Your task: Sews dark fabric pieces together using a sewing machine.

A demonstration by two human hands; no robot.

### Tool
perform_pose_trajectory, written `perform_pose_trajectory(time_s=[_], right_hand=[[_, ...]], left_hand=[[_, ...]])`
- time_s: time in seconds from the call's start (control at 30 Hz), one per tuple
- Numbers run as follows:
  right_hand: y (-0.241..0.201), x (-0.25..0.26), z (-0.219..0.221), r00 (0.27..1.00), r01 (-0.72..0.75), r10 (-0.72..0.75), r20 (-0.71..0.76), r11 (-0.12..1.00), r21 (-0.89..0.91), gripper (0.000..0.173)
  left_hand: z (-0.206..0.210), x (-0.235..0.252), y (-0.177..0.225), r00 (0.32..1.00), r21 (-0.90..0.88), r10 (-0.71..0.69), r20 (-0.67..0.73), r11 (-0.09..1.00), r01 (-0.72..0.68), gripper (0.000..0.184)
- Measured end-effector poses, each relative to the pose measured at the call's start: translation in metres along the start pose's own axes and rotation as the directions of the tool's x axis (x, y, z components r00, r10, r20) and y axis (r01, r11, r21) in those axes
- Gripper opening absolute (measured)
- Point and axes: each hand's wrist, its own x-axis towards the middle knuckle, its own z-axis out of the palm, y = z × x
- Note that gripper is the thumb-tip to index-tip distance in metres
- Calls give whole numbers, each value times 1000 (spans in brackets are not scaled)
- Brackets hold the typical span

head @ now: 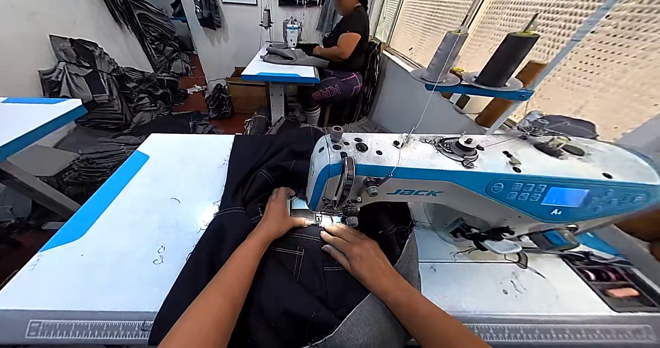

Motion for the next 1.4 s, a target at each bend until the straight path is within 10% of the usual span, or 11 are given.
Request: perform_pose_trajectory(time_s=[0.67, 0.87, 1.03, 1.4], right_hand=[[16, 13, 7, 998, -37, 38, -48, 999, 21, 32], [5, 2, -13, 995, 93, -97, 22, 982, 163, 29], [22, -10, -20, 995, 87, -96, 39, 977, 196, 27], [32, -5, -17, 994, 106, -110, 1, 961, 257, 21]], left_hand=[[1, 16, -5, 996, 29, 51, -74, 998, -49, 80], [15, -54, 39, 965, 475, 252, 72, 842, -255, 37], [24, -111, 38, 902, 498, -35, 430, 842, -205, 80], [25, -105, 41, 923, 560, -81, 376, 814, -156, 60]])
